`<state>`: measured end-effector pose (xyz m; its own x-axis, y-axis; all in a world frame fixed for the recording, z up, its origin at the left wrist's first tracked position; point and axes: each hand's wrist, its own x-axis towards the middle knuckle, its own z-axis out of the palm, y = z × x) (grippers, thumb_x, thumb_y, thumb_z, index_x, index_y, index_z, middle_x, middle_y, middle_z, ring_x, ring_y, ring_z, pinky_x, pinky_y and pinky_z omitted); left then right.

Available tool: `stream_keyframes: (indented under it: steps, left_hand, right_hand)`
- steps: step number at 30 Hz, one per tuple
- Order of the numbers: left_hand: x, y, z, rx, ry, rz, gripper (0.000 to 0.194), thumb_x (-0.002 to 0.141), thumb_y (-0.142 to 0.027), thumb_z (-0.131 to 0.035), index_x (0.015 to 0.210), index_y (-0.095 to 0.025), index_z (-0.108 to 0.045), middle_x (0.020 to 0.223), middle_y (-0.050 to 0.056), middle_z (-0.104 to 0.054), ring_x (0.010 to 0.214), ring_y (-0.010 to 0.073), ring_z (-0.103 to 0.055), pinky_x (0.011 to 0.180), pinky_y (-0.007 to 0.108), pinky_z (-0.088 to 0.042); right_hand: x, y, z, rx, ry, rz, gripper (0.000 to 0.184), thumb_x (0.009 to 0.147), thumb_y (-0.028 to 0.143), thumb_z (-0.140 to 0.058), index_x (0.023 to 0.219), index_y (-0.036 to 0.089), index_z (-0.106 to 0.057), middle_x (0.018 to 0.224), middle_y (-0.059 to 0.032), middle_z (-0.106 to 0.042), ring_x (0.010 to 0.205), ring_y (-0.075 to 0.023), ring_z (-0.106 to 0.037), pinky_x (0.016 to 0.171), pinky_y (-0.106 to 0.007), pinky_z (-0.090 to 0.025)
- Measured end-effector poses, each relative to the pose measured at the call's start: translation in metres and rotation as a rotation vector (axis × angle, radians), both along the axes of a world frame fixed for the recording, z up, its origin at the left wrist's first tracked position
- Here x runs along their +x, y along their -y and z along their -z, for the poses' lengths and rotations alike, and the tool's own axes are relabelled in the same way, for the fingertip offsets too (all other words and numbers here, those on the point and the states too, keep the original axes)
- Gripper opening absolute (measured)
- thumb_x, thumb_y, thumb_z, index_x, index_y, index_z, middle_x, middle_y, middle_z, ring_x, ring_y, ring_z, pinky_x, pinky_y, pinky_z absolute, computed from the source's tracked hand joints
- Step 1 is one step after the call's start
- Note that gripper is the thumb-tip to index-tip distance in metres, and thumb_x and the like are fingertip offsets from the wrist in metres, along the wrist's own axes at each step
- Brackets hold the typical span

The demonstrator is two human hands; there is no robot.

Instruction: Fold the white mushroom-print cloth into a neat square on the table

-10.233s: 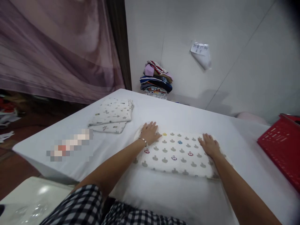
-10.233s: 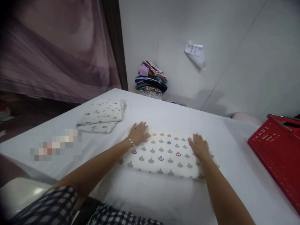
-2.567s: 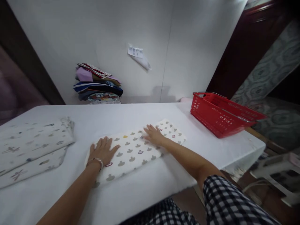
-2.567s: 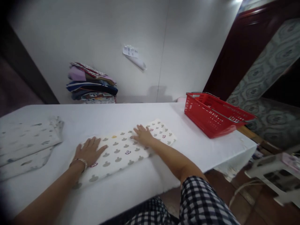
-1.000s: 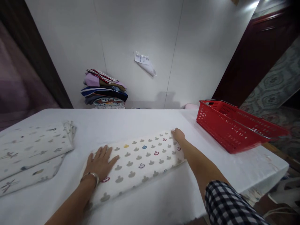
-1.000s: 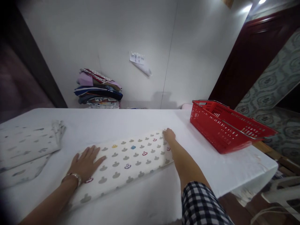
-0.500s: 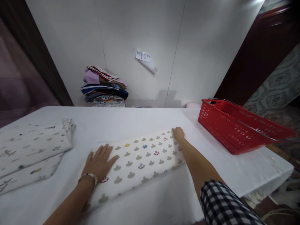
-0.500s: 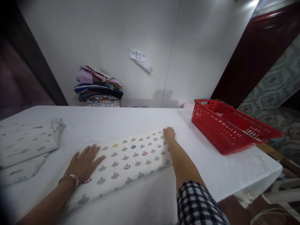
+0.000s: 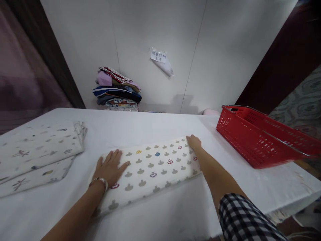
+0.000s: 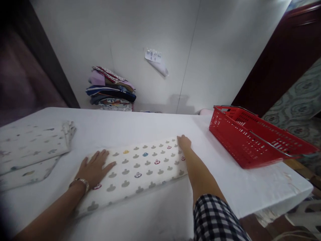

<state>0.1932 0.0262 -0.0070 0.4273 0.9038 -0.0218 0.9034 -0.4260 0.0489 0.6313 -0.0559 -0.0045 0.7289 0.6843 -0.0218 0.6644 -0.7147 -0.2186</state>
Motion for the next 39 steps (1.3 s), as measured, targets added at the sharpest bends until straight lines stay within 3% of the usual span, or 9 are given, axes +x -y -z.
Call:
stream_keyframes:
  steps: [8,12,15,20,25,32,35,39]
  left_hand:
    - [-0.001,0.000,0.002,0.010,0.010,0.013,0.077,0.082,-0.063,-0.024,0.144,-0.017,-0.028,0.153,0.005,-0.018,0.141,0.0271,-0.011,0.112,0.051,-0.008]
    - [-0.001,0.001,0.003,0.002,0.025,0.018,0.077,0.082,-0.063,-0.024,0.144,-0.018,-0.029,0.153,0.005,-0.019,0.141,0.0280,-0.010,0.112,0.051,-0.007]
    - [0.000,0.002,0.001,-0.002,0.026,0.022,0.077,0.082,-0.064,-0.023,0.144,-0.017,-0.029,0.153,0.005,-0.019,0.141,0.0282,-0.010,0.112,0.052,-0.008]
    - [0.000,0.002,0.001,-0.001,0.028,0.026,0.077,0.082,-0.064,-0.022,0.143,-0.018,-0.030,0.153,0.004,-0.019,0.141,0.0277,-0.011,0.112,0.052,-0.009]
    - [-0.001,0.000,0.006,0.012,0.042,0.034,0.077,0.082,-0.065,-0.022,0.144,-0.019,-0.030,0.153,0.004,-0.019,0.141,0.0270,-0.010,0.112,0.052,-0.009]
    - [0.000,0.002,0.003,-0.012,0.043,0.035,0.075,0.083,-0.065,-0.022,0.144,-0.021,-0.029,0.153,0.005,-0.017,0.141,0.0272,-0.009,0.113,0.052,-0.008]
    - [-0.001,0.001,0.004,-0.024,0.051,0.045,0.076,0.083,-0.065,-0.022,0.143,-0.021,-0.029,0.153,0.005,-0.017,0.141,0.0266,-0.009,0.112,0.052,-0.007]
    - [0.000,-0.003,-0.002,-0.054,0.073,0.058,0.075,0.083,-0.066,-0.025,0.142,-0.022,-0.030,0.153,0.006,-0.018,0.141,0.0268,-0.010,0.112,0.052,-0.007]
  right_hand:
    - [-0.010,0.005,-0.013,-0.003,0.027,-0.014,0.049,0.092,0.046,-0.031,0.119,0.012,-0.054,0.119,-0.0179,-0.059,0.110,-0.0284,-0.054,0.088,-0.037,-0.039]
    - [-0.030,0.018,-0.008,0.117,0.273,-0.273,0.051,0.095,0.041,-0.028,0.136,0.014,-0.038,0.142,-0.0159,-0.039,0.134,-0.0253,-0.027,0.106,-0.040,-0.021]
    - [-0.039,0.024,0.001,0.020,0.227,-0.450,0.054,0.095,0.045,-0.027,0.141,0.019,-0.031,0.150,-0.0101,-0.026,0.139,-0.0221,-0.013,0.109,-0.043,-0.012]
    - [-0.043,0.023,0.002,-0.150,0.062,-0.404,0.056,0.093,0.051,-0.023,0.142,0.025,-0.029,0.153,-0.0040,-0.019,0.139,-0.0219,-0.013,0.109,-0.048,-0.013]
    - [-0.046,0.035,-0.003,-0.118,0.183,-0.395,0.054,0.094,0.050,-0.020,0.140,0.026,-0.032,0.152,-0.0055,-0.021,0.139,-0.0241,-0.014,0.108,-0.051,-0.015]
    - [-0.057,0.055,-0.003,-0.122,0.142,-0.353,0.056,0.093,0.051,-0.019,0.140,0.024,-0.032,0.152,-0.0058,-0.020,0.139,-0.0246,-0.015,0.107,-0.053,-0.016]
    - [-0.068,0.067,0.003,-0.074,0.210,-0.399,0.057,0.094,0.051,-0.020,0.141,0.022,-0.031,0.152,-0.0075,-0.021,0.139,-0.0243,-0.014,0.109,-0.051,-0.013]
    - [-0.075,0.088,0.007,-0.056,0.140,-0.449,0.053,0.094,0.050,-0.021,0.138,0.024,-0.037,0.149,-0.0056,-0.029,0.137,-0.0237,-0.022,0.107,-0.050,-0.018]
